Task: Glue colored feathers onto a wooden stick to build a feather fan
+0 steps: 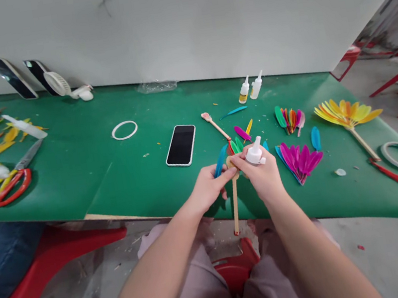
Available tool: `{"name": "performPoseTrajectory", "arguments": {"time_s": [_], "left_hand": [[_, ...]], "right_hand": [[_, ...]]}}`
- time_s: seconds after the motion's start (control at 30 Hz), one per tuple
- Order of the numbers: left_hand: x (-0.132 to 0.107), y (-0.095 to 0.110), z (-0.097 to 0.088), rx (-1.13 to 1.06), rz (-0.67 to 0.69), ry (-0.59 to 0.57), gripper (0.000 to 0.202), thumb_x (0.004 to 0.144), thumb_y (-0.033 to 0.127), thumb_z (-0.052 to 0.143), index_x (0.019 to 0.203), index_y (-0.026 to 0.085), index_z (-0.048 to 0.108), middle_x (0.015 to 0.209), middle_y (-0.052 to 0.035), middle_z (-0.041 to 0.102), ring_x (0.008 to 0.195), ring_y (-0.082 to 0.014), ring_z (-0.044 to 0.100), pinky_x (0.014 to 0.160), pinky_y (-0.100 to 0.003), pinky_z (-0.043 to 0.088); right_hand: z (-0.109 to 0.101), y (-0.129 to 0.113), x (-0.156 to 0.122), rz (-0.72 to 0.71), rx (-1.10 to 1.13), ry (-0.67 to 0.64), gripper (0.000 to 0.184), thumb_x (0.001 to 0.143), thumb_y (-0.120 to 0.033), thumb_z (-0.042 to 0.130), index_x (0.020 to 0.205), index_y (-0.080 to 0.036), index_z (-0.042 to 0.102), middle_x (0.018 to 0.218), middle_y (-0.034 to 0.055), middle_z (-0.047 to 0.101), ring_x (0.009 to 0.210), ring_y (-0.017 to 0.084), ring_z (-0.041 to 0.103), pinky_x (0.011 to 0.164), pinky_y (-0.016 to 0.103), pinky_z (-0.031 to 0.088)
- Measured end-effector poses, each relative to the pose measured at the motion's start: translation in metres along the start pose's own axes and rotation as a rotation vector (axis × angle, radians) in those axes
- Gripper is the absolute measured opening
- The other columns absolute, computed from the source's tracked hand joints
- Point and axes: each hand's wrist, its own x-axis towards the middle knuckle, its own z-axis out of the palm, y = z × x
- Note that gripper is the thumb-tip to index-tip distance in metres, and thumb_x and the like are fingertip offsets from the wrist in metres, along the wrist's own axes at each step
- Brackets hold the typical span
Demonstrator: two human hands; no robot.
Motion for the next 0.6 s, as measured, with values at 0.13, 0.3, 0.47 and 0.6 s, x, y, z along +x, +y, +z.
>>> {"name": "performPoseTrajectory", "arguments": {"time_s": [0.13, 0.3, 0.47, 0.6], "left_hand": [[-0.001, 0.001, 0.0, 0.092, 0.006, 0.003, 0.033, 0.071, 0.044, 0.062, 0.066, 0.013, 0.055, 0.05, 0.0052, 0.047, 0.033, -0.005, 0.043, 0.031, -0.017, 0.038], [-0.002, -0.004, 0.003, 0.091, -0.027, 0.04, 0.036, 0.072, 0.047, 0.061, 0.064, 0.013, 0.055, 0.043, 0.0056, 0.044, 0.032, -0.0064, 0.042, 0.03, -0.017, 0.035], [0.007, -0.006, -0.006, -0.084, 0.003, 0.214, 0.035, 0.07, 0.046, 0.063, 0.06, 0.015, 0.048, 0.04, 0.0098, 0.028, 0.031, -0.0041, 0.031, 0.03, -0.018, 0.035], [0.014, -0.005, -0.016, -0.168, 0.027, 0.359, 0.038, 0.07, 0.043, 0.065, 0.056, 0.017, 0.039, 0.039, 0.0104, 0.026, 0.032, -0.0036, 0.027, 0.029, -0.017, 0.032]], "right_hand": [[0.003, 0.002, -0.002, 0.021, 0.036, 0.026, 0.024, 0.064, -0.03, 0.067, 0.071, -0.019, 0.047, 0.061, -0.0044, 0.055, 0.054, 0.009, 0.05, 0.047, 0.021, 0.036], [0.002, 0.004, 0.004, 0.142, 0.16, 0.065, 0.026, 0.063, -0.031, 0.069, 0.068, -0.019, 0.046, 0.05, -0.0086, 0.045, 0.042, 0.006, 0.042, 0.041, 0.02, 0.032], [-0.006, 0.003, 0.004, 0.198, 0.074, -0.015, 0.03, 0.064, -0.038, 0.068, 0.073, -0.02, 0.046, 0.058, -0.0037, 0.056, 0.053, 0.013, 0.057, 0.049, 0.025, 0.044], [-0.004, 0.006, -0.008, 0.212, -0.227, -0.427, 0.029, 0.062, -0.039, 0.068, 0.069, -0.02, 0.048, 0.057, -0.0045, 0.054, 0.051, 0.013, 0.055, 0.047, 0.024, 0.04]]}}
